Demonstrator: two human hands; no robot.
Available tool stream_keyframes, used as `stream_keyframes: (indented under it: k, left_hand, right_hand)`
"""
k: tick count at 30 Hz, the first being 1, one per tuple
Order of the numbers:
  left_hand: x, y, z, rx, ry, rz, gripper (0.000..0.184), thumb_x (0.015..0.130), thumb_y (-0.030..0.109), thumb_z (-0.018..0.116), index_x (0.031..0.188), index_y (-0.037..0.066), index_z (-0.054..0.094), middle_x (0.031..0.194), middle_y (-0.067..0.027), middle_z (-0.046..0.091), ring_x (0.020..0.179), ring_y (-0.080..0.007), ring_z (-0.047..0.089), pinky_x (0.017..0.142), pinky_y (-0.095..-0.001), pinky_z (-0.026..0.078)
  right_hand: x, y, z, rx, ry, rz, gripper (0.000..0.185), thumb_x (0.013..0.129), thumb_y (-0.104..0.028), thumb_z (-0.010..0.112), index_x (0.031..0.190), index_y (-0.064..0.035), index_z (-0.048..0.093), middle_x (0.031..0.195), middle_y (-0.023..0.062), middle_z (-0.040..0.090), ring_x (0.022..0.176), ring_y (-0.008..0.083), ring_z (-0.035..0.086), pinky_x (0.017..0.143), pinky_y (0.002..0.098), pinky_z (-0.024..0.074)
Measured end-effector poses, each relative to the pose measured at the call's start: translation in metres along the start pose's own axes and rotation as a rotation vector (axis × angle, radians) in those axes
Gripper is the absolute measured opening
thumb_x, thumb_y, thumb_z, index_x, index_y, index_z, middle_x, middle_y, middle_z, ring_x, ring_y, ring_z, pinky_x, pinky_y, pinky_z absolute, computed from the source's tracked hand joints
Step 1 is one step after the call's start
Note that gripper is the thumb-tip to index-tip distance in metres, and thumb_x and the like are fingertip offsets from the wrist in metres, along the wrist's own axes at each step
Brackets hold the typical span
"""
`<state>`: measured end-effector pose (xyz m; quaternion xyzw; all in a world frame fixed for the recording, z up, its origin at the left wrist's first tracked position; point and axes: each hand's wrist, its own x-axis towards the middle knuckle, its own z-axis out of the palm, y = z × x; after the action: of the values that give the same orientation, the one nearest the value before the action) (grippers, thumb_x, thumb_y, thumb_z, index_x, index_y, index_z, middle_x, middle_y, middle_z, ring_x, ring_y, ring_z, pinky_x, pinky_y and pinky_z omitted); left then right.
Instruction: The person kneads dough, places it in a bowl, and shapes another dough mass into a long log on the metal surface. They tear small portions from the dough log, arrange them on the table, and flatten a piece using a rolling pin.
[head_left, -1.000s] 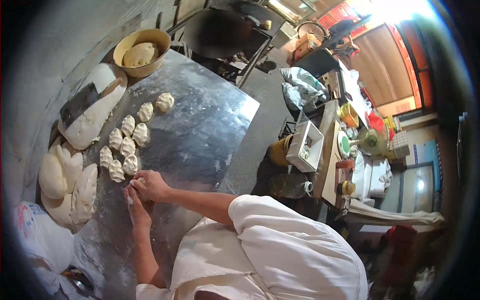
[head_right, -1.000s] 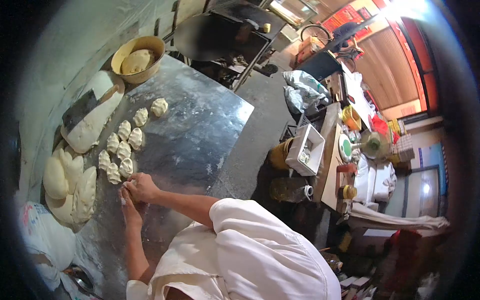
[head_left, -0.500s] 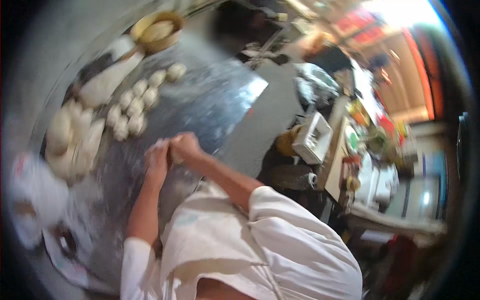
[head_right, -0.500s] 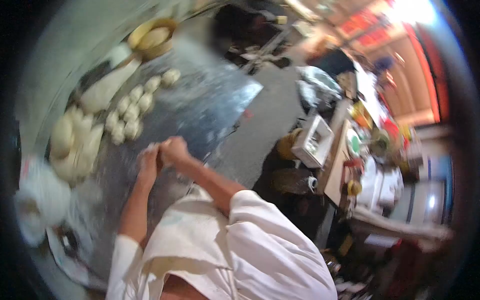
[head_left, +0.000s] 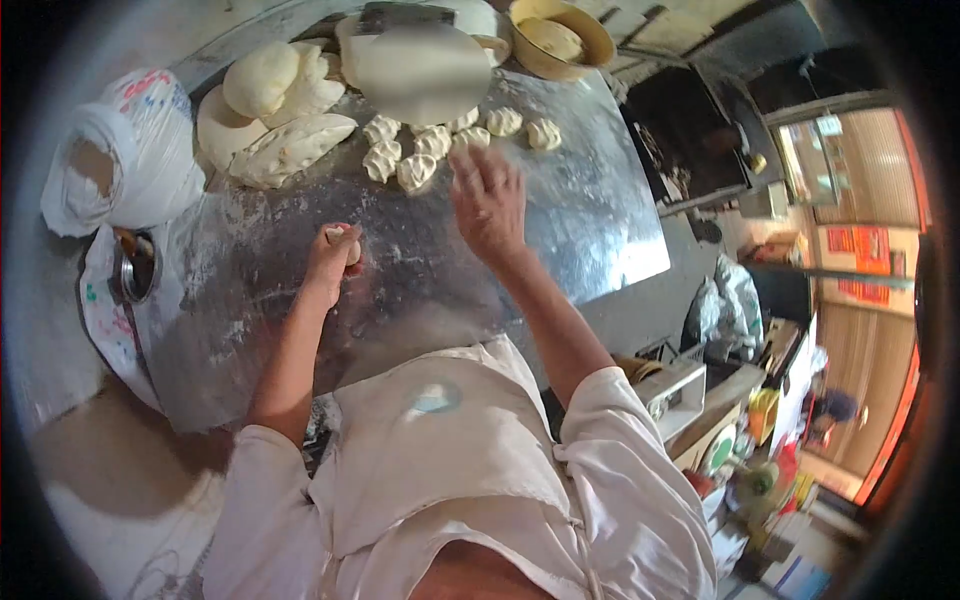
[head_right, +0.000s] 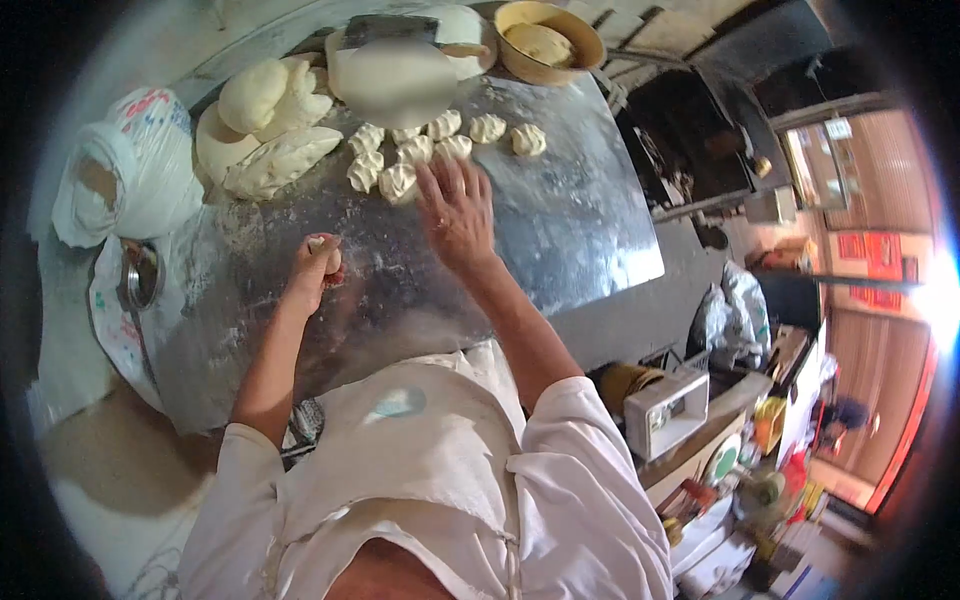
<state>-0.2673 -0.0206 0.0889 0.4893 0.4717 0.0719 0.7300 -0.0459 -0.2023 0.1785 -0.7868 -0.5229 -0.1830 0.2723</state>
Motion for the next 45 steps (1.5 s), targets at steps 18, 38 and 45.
stream_keyframes:
  k: [18,38,45]
  left_hand:
    - [0.116,0.040,0.111,1.016,0.350,0.646,0.057,0.090,0.043,0.075,0.136,0.012,0.062,0.129,-0.0216,0.059,0.123,-0.0428,0.056,0.103,-0.0497,0.047]
    - [0.021,0.003,0.013,-0.001,0.331,0.461,0.056,0.104,0.037,0.062,0.146,0.003,0.047,0.141,-0.0198,0.058,0.128,-0.0305,0.060,0.103,-0.0418,0.052]
    - [-0.092,-0.089,-0.093,-0.175,0.357,0.361,0.049,0.105,0.036,0.062,0.135,-0.001,0.057,0.127,-0.0138,0.066,0.115,-0.0215,0.065,0.094,-0.0353,0.054]
  right_hand:
    - [0.017,0.270,0.090,0.221,-0.405,0.527,0.066,0.081,-0.033,0.081,0.131,-0.0030,0.050,0.121,0.0223,0.057,0.117,0.0426,0.054,0.099,0.0535,0.0449]
    - [-0.036,0.081,0.042,0.422,-0.581,0.091,0.047,0.094,-0.022,0.071,0.137,-0.0072,0.057,0.118,0.0200,0.067,0.106,0.0365,0.066,0.087,0.0457,0.0530]
    - [-0.137,-0.056,0.083,0.055,-0.760,-0.155,0.074,0.097,-0.053,0.061,0.157,-0.0162,0.041,0.165,0.0203,0.031,0.154,0.0409,0.023,0.125,0.0612,0.0133]
